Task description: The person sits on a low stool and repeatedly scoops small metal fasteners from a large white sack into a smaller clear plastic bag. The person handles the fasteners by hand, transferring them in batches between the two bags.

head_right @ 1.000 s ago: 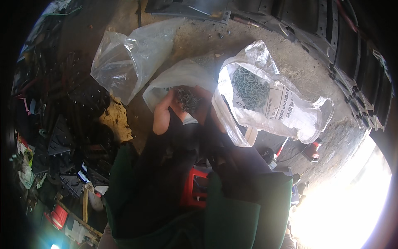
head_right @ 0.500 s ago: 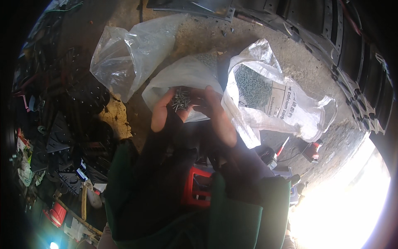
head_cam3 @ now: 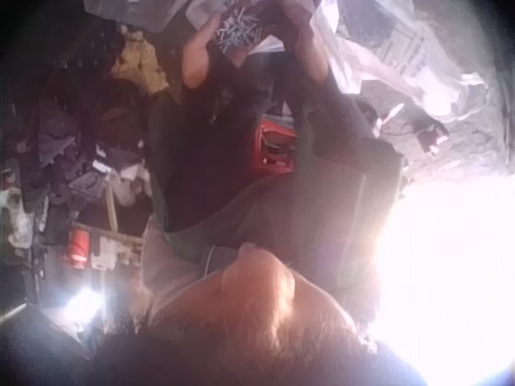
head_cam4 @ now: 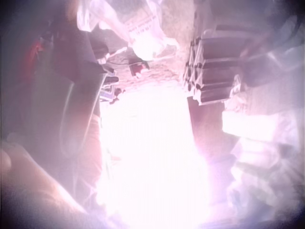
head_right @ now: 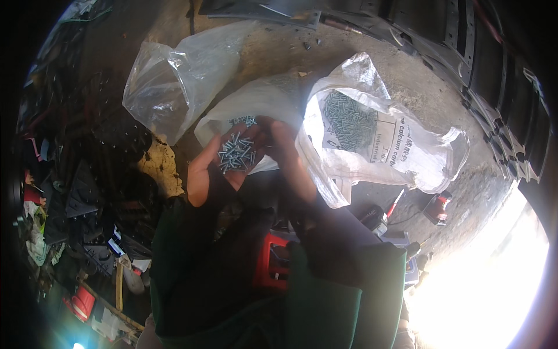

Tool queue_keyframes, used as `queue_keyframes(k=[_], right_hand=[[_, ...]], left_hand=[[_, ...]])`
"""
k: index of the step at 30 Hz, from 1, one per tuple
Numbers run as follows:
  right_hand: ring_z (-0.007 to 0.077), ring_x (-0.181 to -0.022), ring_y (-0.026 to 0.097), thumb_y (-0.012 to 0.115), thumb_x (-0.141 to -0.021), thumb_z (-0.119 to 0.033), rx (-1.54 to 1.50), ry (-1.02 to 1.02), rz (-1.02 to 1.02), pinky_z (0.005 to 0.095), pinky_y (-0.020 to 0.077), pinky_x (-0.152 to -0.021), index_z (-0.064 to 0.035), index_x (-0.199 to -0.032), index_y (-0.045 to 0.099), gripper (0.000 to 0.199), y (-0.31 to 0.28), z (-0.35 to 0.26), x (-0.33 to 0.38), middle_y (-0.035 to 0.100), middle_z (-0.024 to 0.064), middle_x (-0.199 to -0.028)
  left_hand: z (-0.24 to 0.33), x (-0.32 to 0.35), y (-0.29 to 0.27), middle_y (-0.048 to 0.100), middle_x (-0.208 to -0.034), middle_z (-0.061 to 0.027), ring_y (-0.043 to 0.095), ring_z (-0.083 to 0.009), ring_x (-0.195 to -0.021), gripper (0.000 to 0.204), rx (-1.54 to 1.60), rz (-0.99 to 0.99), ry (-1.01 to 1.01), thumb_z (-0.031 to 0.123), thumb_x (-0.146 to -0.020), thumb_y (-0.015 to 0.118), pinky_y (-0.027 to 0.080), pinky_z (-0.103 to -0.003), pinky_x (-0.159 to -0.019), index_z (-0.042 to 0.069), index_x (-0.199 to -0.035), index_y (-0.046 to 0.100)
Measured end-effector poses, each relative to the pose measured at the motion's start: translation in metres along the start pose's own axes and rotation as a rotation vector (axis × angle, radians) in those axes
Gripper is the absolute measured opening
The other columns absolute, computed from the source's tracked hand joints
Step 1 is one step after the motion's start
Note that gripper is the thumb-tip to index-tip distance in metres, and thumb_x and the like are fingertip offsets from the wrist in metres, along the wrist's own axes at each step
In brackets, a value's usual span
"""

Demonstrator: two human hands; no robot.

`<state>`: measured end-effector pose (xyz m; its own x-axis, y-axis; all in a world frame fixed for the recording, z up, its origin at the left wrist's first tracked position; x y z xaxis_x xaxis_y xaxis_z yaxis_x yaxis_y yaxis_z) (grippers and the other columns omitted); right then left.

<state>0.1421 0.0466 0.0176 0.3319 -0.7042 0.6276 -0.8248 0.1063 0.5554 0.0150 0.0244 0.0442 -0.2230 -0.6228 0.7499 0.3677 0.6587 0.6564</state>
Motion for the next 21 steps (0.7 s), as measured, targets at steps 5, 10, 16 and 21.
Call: queue_keyframes(k=[5,10,16,21], right_hand=[[0.0231,-0.106,0.057,0.052,-0.096,-0.038,-0.251,0.134,0.047,0.0367,0.0435,-0.093,0.0074,-0.127,0.049,0.055,0.017,0.005,0.001,0.061,0.0136,-0.111],[0.0256,-0.105,0.058,0.054,-0.096,-0.033,-0.424,0.141,0.027,0.0397,0.0459,-0.095,0.0038,-0.12,0.054,0.044,0.031,0.005,0.006,0.061,0.0173,-0.114],[0.0279,-0.106,0.059,0.059,-0.094,-0.024,-0.526,0.08,0.029,0.0425,0.0481,-0.096,0.0037,-0.115,0.056,0.035,0.029,0.012,0.001,0.061,0.0194,-0.116],[0.0297,-0.109,0.059,0.057,-0.095,-0.024,-0.577,0.08,-0.032,0.0444,0.0476,-0.098,0.004,-0.117,0.056,0.036,0.03,0.024,-0.007,0.061,0.0207,-0.118]], left_hand=[[-0.001,0.015,0.008,0.055,-0.129,-0.0188,0.052,-0.0301,-0.12,0.041,-0.081,0.0,-0.037,0.02,-0.1,0.04,0.038,-0.044,-0.105,-0.008,-0.128,0.048],[0.0,0.024,0.009,0.049,-0.135,-0.0205,0.05,-0.0309,-0.122,0.045,-0.101,0.048,0.0,0.022,-0.098,0.043,0.033,-0.048,-0.11,-0.006,-0.133,0.045],[0.001,0.031,0.015,0.053,-0.132,-0.0164,0.047,-0.0301,-0.127,0.04,-0.027,0.035,-0.011,0.017,-0.096,0.046,0.034,-0.046,-0.109,-0.005,-0.13,0.048],[0.005,0.033,0.012,0.046,-0.139,-0.0209,0.043,-0.0325,-0.132,0.048,-0.098,0.078,0.0,0.025,-0.096,0.045,0.029,-0.048,-0.114,-0.005,-0.134,0.044]])
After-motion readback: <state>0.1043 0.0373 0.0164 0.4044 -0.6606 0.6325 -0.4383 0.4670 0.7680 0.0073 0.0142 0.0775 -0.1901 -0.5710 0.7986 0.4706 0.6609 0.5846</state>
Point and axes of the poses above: each hand's wrist, its own x-axis away from the middle knuckle, its own y-axis out of the palm, z = x × y, the point moved 6 cm from there along -x, towards the middle knuckle
